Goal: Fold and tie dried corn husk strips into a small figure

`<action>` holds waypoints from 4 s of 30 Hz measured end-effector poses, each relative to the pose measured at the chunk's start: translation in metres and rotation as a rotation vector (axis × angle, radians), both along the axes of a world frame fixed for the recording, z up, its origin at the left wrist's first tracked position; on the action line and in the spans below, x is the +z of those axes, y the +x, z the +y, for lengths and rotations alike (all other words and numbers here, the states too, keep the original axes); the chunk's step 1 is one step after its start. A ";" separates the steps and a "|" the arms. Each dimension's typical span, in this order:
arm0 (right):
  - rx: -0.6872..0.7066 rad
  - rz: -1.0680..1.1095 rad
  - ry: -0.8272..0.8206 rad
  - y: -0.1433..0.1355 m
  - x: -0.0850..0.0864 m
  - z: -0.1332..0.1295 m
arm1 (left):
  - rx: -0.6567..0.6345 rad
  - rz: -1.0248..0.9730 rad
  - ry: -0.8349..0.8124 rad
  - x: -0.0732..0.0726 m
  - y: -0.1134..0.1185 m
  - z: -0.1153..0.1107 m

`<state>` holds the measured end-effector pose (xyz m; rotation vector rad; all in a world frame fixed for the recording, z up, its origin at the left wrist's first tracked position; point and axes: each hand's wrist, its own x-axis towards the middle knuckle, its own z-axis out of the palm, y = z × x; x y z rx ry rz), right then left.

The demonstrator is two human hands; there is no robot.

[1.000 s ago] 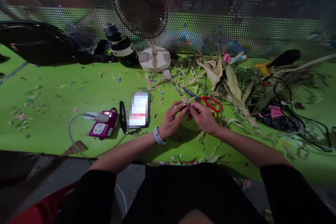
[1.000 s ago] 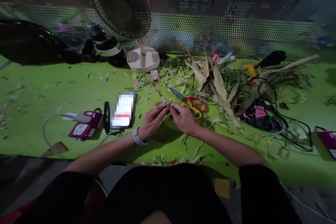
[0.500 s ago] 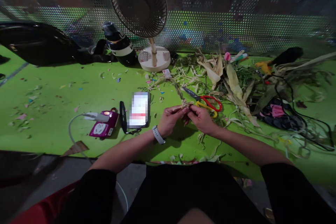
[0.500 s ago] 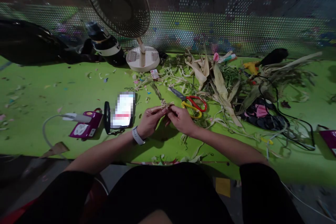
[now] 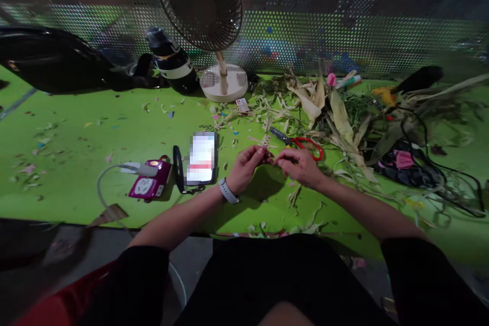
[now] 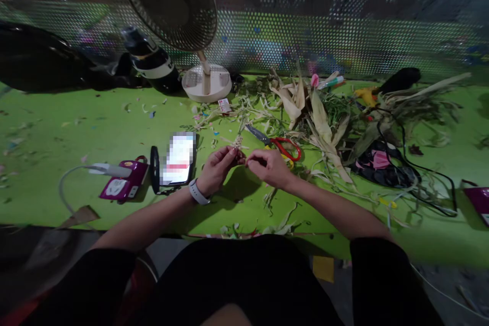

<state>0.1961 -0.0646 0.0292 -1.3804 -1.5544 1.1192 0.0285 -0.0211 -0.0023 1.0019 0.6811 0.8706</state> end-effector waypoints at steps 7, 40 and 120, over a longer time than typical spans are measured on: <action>-0.047 0.325 -0.158 -0.003 -0.013 0.012 | -0.376 0.196 0.074 0.005 0.000 -0.009; -0.146 -1.068 0.186 0.085 0.001 0.077 | 0.023 0.109 0.181 0.020 -0.012 0.019; -0.074 0.080 -0.034 0.033 0.043 0.047 | 0.086 -0.088 -0.146 0.016 -0.003 0.017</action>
